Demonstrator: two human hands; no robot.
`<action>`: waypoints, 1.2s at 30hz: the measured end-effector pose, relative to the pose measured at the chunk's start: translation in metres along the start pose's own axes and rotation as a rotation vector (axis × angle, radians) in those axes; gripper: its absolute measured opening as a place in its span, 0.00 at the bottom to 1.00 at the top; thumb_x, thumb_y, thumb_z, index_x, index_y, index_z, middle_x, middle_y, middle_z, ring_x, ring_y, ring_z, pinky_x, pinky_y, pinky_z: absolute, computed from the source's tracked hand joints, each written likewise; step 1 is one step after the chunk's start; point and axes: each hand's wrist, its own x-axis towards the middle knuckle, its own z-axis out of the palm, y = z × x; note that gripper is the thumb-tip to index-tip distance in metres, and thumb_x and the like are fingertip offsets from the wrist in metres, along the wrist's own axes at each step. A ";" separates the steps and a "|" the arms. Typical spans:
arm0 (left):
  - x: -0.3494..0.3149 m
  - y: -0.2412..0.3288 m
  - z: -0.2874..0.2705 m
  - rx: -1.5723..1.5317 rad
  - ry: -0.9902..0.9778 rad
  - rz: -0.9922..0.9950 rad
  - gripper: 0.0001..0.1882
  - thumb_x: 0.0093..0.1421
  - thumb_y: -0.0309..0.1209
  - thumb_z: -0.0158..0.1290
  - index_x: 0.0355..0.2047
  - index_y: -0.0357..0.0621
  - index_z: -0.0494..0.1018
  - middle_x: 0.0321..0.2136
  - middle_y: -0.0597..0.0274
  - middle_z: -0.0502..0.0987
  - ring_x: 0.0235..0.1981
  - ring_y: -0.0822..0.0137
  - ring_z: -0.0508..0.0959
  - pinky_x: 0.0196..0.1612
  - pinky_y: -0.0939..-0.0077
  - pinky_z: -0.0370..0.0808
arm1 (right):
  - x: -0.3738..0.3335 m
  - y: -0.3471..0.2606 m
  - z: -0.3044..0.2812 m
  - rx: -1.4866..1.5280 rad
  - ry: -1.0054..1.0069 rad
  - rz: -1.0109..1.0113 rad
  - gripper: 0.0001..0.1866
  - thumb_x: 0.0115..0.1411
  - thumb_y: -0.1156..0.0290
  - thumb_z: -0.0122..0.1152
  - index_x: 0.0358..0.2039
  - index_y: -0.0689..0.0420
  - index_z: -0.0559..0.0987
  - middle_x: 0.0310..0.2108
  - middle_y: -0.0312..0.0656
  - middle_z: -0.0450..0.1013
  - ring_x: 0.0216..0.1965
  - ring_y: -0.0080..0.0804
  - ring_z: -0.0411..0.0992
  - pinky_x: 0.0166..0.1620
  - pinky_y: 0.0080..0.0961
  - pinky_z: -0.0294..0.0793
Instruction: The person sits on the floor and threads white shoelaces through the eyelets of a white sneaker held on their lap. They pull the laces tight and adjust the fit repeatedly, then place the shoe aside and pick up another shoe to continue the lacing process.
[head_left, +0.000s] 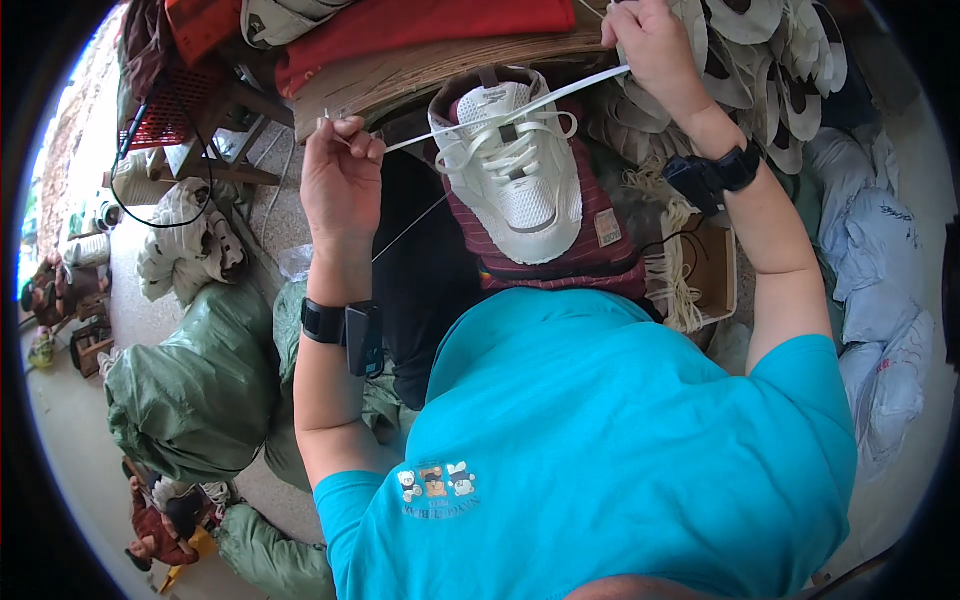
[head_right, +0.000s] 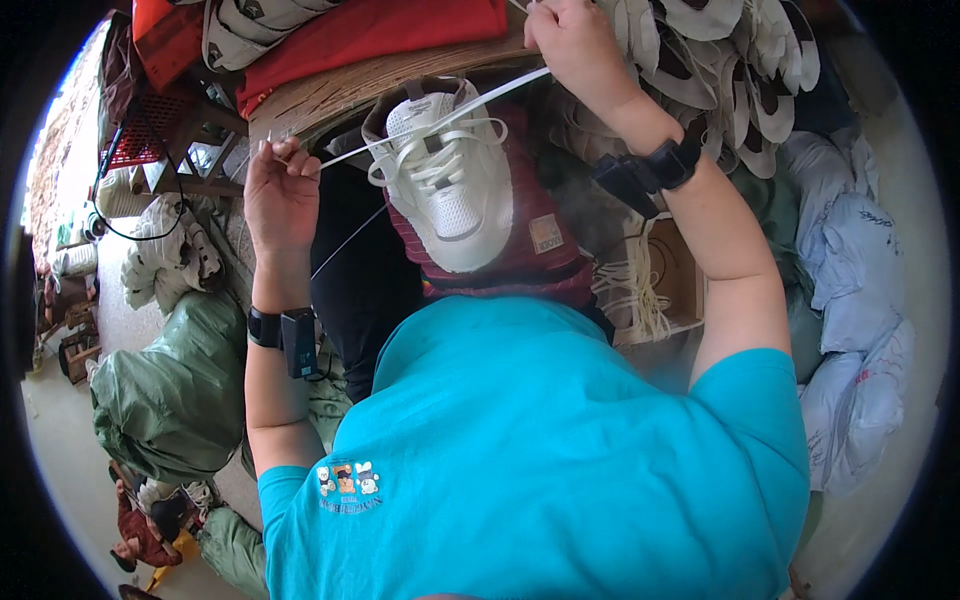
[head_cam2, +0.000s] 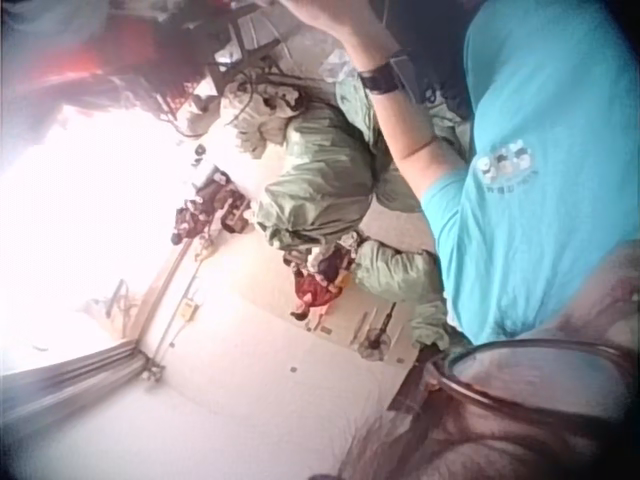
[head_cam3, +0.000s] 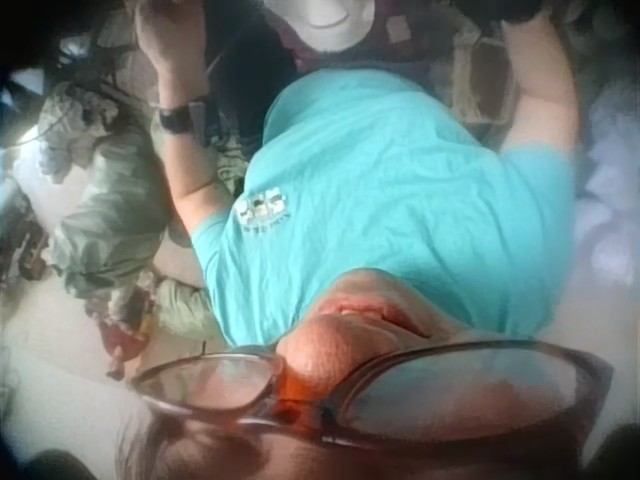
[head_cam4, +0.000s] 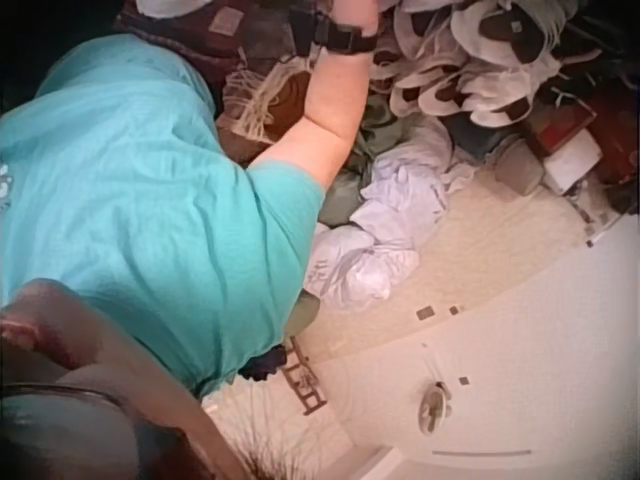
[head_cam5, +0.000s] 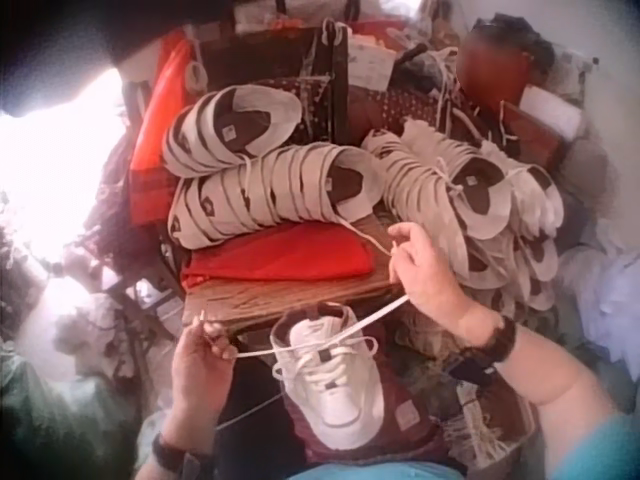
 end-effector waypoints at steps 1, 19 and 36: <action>-0.001 0.000 0.003 0.087 0.055 -0.008 0.12 0.71 0.34 0.46 0.38 0.37 0.74 0.34 0.61 0.75 0.28 0.73 0.68 0.37 0.74 0.71 | -0.002 0.007 -0.001 -0.047 0.003 -0.020 0.12 0.70 0.73 0.47 0.51 0.60 0.68 0.22 0.36 0.71 0.25 0.22 0.69 0.32 0.19 0.68; -0.023 -0.031 0.025 1.275 -0.084 0.093 0.14 0.69 0.34 0.50 0.37 0.35 0.80 0.29 0.68 0.74 0.30 0.78 0.71 0.35 0.84 0.69 | -0.031 -0.026 0.027 0.051 -0.657 0.267 0.05 0.64 0.74 0.53 0.38 0.61 0.69 0.20 0.33 0.75 0.22 0.15 0.67 0.28 0.18 0.66; -0.008 -0.028 0.049 1.498 -0.067 -0.192 0.14 0.59 0.34 0.51 0.32 0.33 0.79 0.28 0.57 0.78 0.31 0.65 0.77 0.37 0.73 0.73 | -0.018 -0.021 0.033 -0.519 -0.616 -0.441 0.17 0.61 0.74 0.55 0.51 0.60 0.71 0.25 0.50 0.77 0.29 0.48 0.78 0.35 0.41 0.77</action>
